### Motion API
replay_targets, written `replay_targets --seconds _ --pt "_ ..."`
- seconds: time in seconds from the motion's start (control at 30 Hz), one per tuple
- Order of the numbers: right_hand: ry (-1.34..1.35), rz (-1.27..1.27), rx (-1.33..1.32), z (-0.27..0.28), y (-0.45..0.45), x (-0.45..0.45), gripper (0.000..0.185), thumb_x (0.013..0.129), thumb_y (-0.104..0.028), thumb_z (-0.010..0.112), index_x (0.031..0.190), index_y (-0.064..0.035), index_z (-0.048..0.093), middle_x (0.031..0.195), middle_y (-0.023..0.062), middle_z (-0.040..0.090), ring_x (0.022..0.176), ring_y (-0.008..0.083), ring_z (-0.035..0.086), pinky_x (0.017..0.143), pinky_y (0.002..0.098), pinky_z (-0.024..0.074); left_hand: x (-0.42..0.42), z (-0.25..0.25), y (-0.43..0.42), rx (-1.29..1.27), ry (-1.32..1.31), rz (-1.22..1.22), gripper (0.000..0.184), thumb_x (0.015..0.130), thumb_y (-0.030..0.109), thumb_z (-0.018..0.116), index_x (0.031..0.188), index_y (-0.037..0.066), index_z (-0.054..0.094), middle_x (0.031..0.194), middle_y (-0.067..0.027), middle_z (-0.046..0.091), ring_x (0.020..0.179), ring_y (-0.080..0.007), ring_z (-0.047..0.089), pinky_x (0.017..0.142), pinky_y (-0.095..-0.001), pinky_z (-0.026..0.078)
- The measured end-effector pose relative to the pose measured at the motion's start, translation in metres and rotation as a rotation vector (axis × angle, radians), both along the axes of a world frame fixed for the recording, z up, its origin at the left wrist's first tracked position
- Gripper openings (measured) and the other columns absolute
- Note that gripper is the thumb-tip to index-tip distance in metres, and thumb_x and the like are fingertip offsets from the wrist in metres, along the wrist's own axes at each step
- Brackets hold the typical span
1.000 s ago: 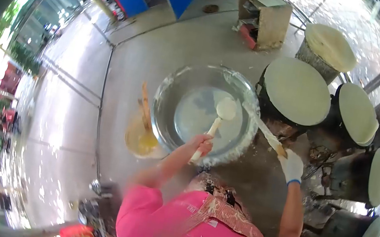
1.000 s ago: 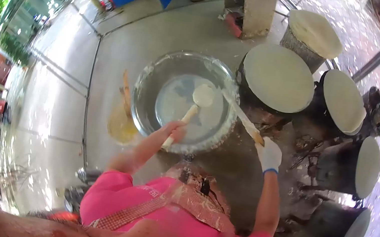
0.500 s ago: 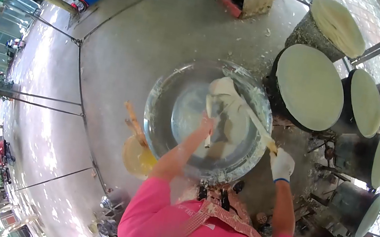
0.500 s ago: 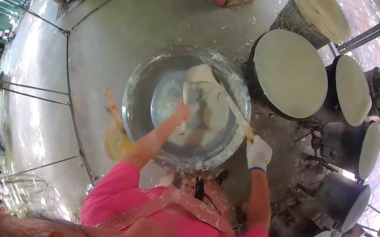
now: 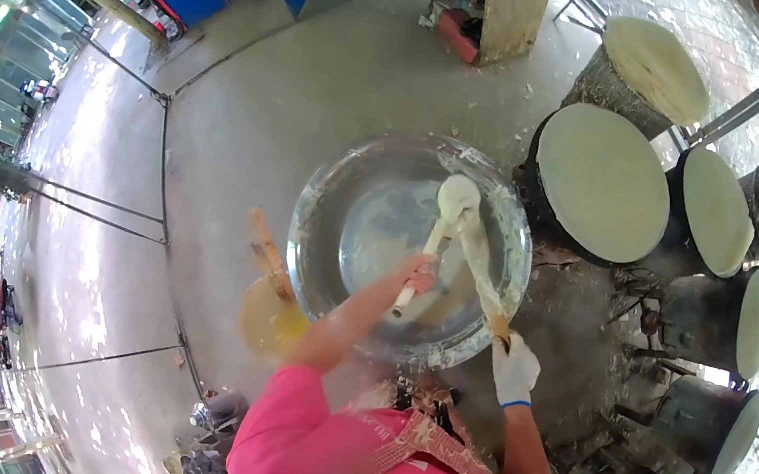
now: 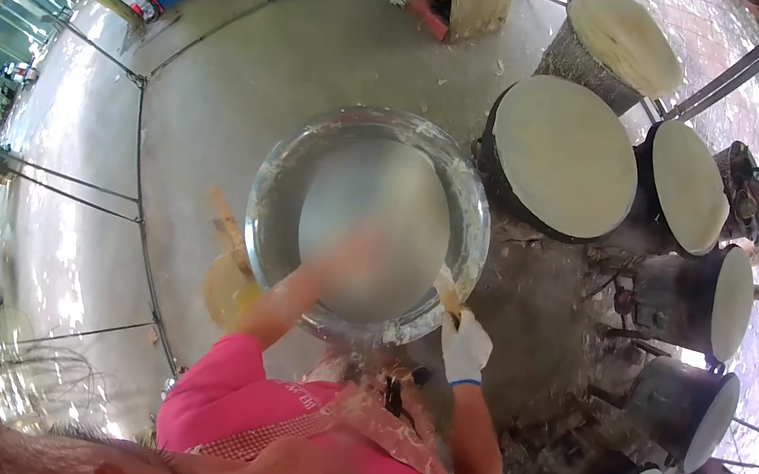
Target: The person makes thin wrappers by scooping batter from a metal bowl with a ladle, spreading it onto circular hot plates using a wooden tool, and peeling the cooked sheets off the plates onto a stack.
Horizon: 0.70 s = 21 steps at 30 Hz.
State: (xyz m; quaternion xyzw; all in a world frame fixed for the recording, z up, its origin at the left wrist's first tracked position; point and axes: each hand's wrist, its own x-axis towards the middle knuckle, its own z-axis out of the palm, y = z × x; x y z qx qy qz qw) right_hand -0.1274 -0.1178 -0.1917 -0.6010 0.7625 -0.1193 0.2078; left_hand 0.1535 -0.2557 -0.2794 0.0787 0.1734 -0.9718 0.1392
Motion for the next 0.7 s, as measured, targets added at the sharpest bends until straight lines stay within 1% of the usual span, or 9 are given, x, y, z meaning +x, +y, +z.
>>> replay_targets --seconds 0.07,0.17,0.2,0.27,0.4,0.53,0.6,0.67,0.7 --pt "-0.062 0.008 -0.196 0.027 0.017 -0.014 0.026 0.08 -0.029 0.066 0.095 -0.0072 0.065 0.08 0.0173 0.066 0.074 0.0352 0.063 0.066 0.0423 0.0492 0.012 0.067 0.017 -0.126 -0.025 -0.019 0.025 0.089 0.031 0.053 0.073 0.012 0.049 0.055 0.0019 0.044 0.04 -0.0083 0.044 0.036 -0.0239 0.038" --pt "-0.122 0.037 -0.361 0.078 0.019 -0.043 0.028 0.078 -0.026 0.07 0.097 -0.0066 0.065 0.078 0.0163 0.066 0.071 0.0322 0.064 0.065 0.0391 0.0492 0.015 0.222 0.059 -0.595 -0.736 0.1 0.034 0.091 0.032 0.053 0.065 0.016 0.038 0.051 0.0056 0.034 0.033 -0.0015 0.028 0.026 -0.0199 0.021" --pt "-0.218 0.001 -0.402 0.101 0.013 -0.05 0.027 0.076 -0.028 0.071 0.092 -0.0064 0.065 0.08 0.0165 0.064 0.073 0.0347 0.062 0.064 0.0422 0.0485 0.012 0.269 0.074 -0.714 -0.794 0.223 0.024 0.091 0.031 0.053 0.075 0.016 0.044 0.052 0.0053 0.034 0.034 -0.0021 0.029 0.027 -0.0196 0.021" --pt "-0.265 0.053 -0.638 0.149 0.004 -0.06 0.036 0.076 -0.024 0.072 0.108 -0.0075 0.065 0.093 0.0186 0.066 0.081 0.0302 0.065 0.072 0.0372 0.05 0.014 0.344 0.097 -0.906 -0.942 0.392 0.009 0.092 0.028 0.052 0.093 0.019 0.049 0.053 0.0048 0.034 0.034 -0.0029 0.03 0.027 -0.0194 0.021" --pt "-0.691 0.01 -0.715 0.202 -0.005 -0.059 0.038 0.08 -0.011 0.068 0.114 0.0031 0.061 0.097 0.0102 0.068 0.084 0.0128 0.061 0.075 0.0279 0.0487 0.028 0.425 0.117 -1.157 -1.219 0.586 0.023 0.093 0.022 0.051 0.114 0.025 0.042 0.052 0.0042 0.033 0.034 -0.0063 0.03 0.028 -0.0225 0.02" --pt "-0.817 0.092 -0.554 0.176 0.022 -0.034 0.036 0.079 -0.008 0.067 0.112 0.0051 0.06 0.093 0.0083 0.067 0.083 0.0091 0.058 0.074 0.0259 0.0477 0.053 0.388 0.128 -1.129 -1.332 0.575 0.033 0.093 0.019 0.05 0.124 0.023 0.037 0.052 0.0039 0.035 0.034 -0.0084 0.032 0.029 -0.0245 0.021" --pt "-0.95 0.082 -0.356 0.098 0.04 -0.023 0.036 0.078 -0.008 0.068 0.112 0.0042 0.061 0.088 0.0041 0.064 0.078 0.0086 0.056 0.069 0.024 0.0466 0.082 0.3 0.126 -0.728 -1.015 0.4 0.021 0.093 0.014 0.049 0.114 0.014 0.046 0.052 0.0033 0.037 0.034 -0.0082 0.032 0.03 -0.0248 0.022" --pt "-0.97 -0.033 -0.211 0.026 0.075 -0.01 0.03 0.078 -0.012 0.069 0.103 0.0025 0.065 0.077 0.0033 0.064 0.067 0.0093 0.057 0.059 0.0256 0.0453 0.095 0.23 0.153 -0.773 -0.658 0.217 0.008 0.092 0.017 0.05 0.086 0.012 0.05 0.054 0.0045 0.038 0.037 -0.008 0.035 0.034 -0.0227 0.026" --pt "-0.914 -0.096 -0.075 0.006 0.098 -0.008 0.025 0.078 -0.014 0.069 0.098 0.0008 0.067 0.073 0.0047 0.065 0.062 0.0098 0.059 0.054 0.0271 0.0444 0.093 0.215 0.158 -0.737 -0.786 0.26 0.015 0.092 0.02 0.052 0.08 0.013 0.046 0.054 0.0053 0.038 0.039 -0.0076 0.035 0.036 -0.0218 0.027"
